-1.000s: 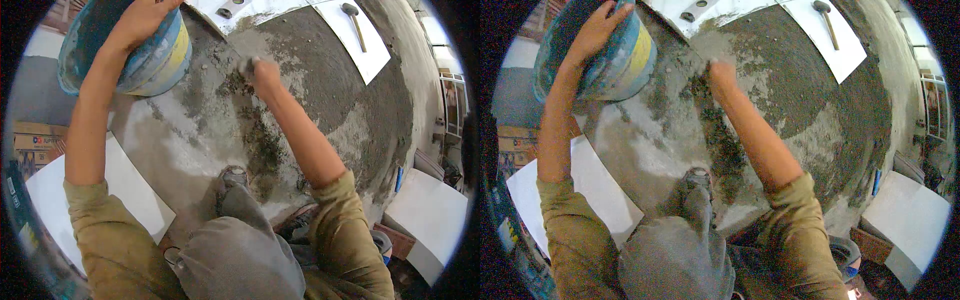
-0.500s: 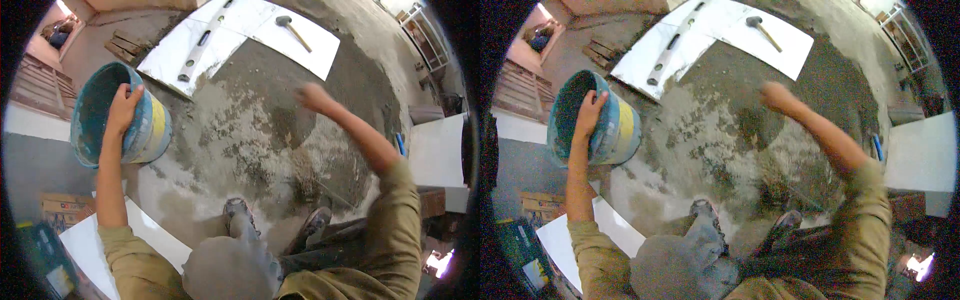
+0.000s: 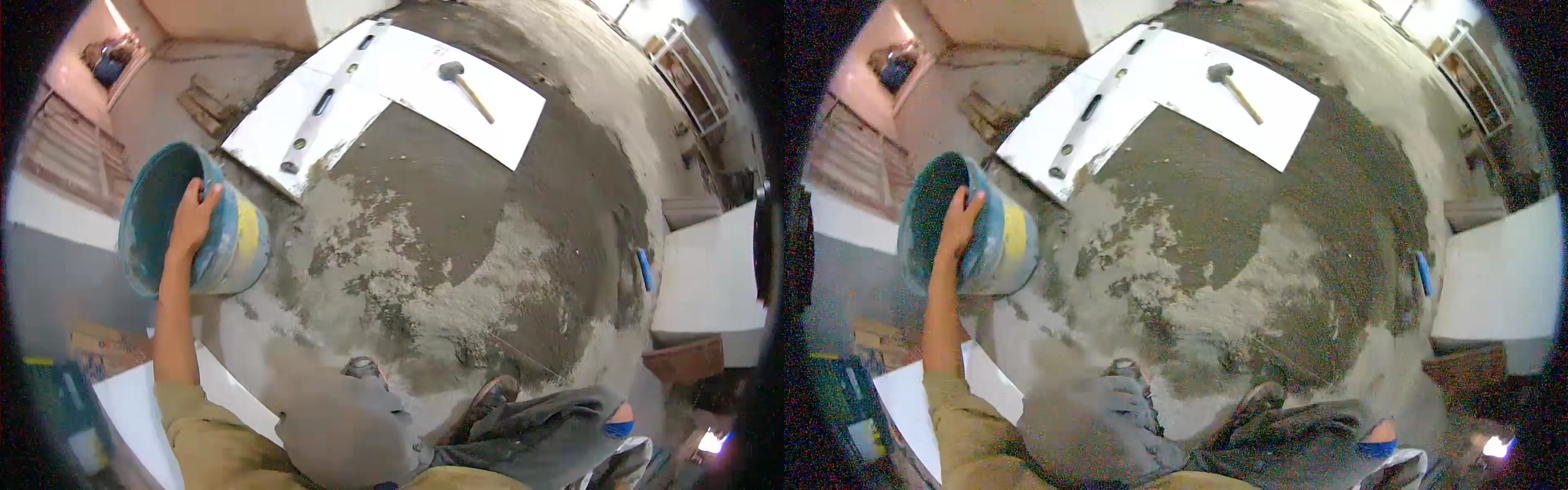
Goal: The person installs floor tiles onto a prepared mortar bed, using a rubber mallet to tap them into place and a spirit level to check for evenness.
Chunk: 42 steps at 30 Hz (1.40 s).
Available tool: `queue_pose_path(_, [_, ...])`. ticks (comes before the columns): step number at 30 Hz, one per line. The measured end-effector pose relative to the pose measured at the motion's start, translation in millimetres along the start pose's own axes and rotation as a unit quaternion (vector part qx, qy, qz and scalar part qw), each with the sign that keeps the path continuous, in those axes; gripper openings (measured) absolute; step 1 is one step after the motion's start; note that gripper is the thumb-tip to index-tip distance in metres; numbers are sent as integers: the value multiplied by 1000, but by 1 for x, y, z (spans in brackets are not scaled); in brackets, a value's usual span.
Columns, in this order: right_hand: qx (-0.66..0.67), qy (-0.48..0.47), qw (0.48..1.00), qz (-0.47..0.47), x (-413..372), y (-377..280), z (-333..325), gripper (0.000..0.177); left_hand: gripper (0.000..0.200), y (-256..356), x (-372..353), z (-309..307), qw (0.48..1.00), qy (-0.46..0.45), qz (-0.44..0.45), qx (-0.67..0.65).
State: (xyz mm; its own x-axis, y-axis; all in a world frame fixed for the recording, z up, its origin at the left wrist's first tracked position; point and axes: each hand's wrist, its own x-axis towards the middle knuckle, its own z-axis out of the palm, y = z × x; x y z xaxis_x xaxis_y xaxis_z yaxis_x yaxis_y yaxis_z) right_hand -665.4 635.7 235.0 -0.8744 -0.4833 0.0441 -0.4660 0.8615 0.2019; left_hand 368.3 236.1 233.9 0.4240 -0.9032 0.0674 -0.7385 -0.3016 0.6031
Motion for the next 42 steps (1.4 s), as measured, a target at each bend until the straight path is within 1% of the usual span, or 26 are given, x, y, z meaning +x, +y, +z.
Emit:
queue_pose_path(2, [46,-26,999,14,-19,-19,32,40,35,8,-4,-1,999,22,-21,12])
queue_pose_path(7, [137,-60,988,29,-37,-57,84,41,35,12,-8,-3,1000,23,-2,5])
queue_pose_path(10, [179,-74,980,37,-38,-65,94,41,37,5,-5,-1,1000,7,-18,1])
queue_pose_path(12, [208,-82,974,45,-40,-64,97,41,39,7,-4,1,999,30,-8,21])
queue_pose_path(15, [272,-96,955,66,-40,-59,99,42,42,-3,2,-1,1000,-6,-13,0])
queue_pose_path(16, [297,-105,946,78,-41,-56,99,42,42,-3,1,3,999,35,-16,37])
queue_pose_path(17, [334,-113,931,91,-43,-47,97,42,42,-4,1,6,999,25,-16,33])
queue_pose_path(19, [409,-130,894,128,-50,-36,93,42,43,-6,0,6,999,47,-1,6])
queue_pose_path(20, [451,-138,869,150,-55,-31,88,42,45,-7,1,0,999,-9,-29,-28])
queue_pose_path(21, [489,-147,842,171,-62,-25,87,43,45,-11,2,0,999,-12,-34,-33])
queue_pose_path(23, [557,-144,791,209,-70,-8,74,43,51,-18,5,0,999,-14,-29,-7])
queue_pose_path(24, [586,-137,766,225,-77,5,64,43,59,-8,2,-3,999,-31,-36,-18])
queue_pose_path(26, [633,-123,732,222,-73,21,39,43,63,2,-5,-2,998,-19,-52,-12])
queue_pose_path(28, [667,-114,713,182,-64,19,-3,44,71,-8,1,0,998,-5,-61,-3])
queue_pose_path(30, [669,-108,729,98,-43,2,-42,44,73,-15,4,1,998,-1,-57,1])
queue_pose_path(31, [575,-13,817,-39,-28,-4,-45,45,74,-16,6,2,999,8,-53,3])
queue_pose_path(33, [527,16,840,-130,-27,-66,-69,44,74,-21,9,2,999,6,-43,9])
queue_pose_path(34, [517,1,838,-177,-23,-108,-82,40,74,-28,15,1,998,-6,-52,17])
queue_pose_path(35, [492,-22,835,-243,-24,-161,-88,37,73,-30,18,0,998,-16,-61,26])
queue_pose_path(36, [455,-37,828,-326,-28,-213,-87,34,72,-23,12,2,998,4,-57,15])
queue_pose_path(37, [416,-21,803,-425,-39,-268,-84,33,72,-22,13,0,999,6,-52,16])
queue_pose_path(38, [565,-334,712,-250,-50,-319,-85,32,71,-24,16,-4,998,-26,-51,6])
queue_pose_path(39, [640,-500,581,57,-60,-370,-86,31,71,-24,16,-5,997,-57,-50,-3])
queue_pose_path(40, [617,-570,541,28,-74,-416,-61,32,61,-20,9,2,999,16,-30,6])
queue_pose_path(41, [569,-646,506,-56,-89,-461,-31,34,61,-25,7,6,999,22,-24,7])
queue_pose_path(42, [517,-715,454,-125,-107,-501,-5,35,60,-33,10,8,999,27,-19,5])
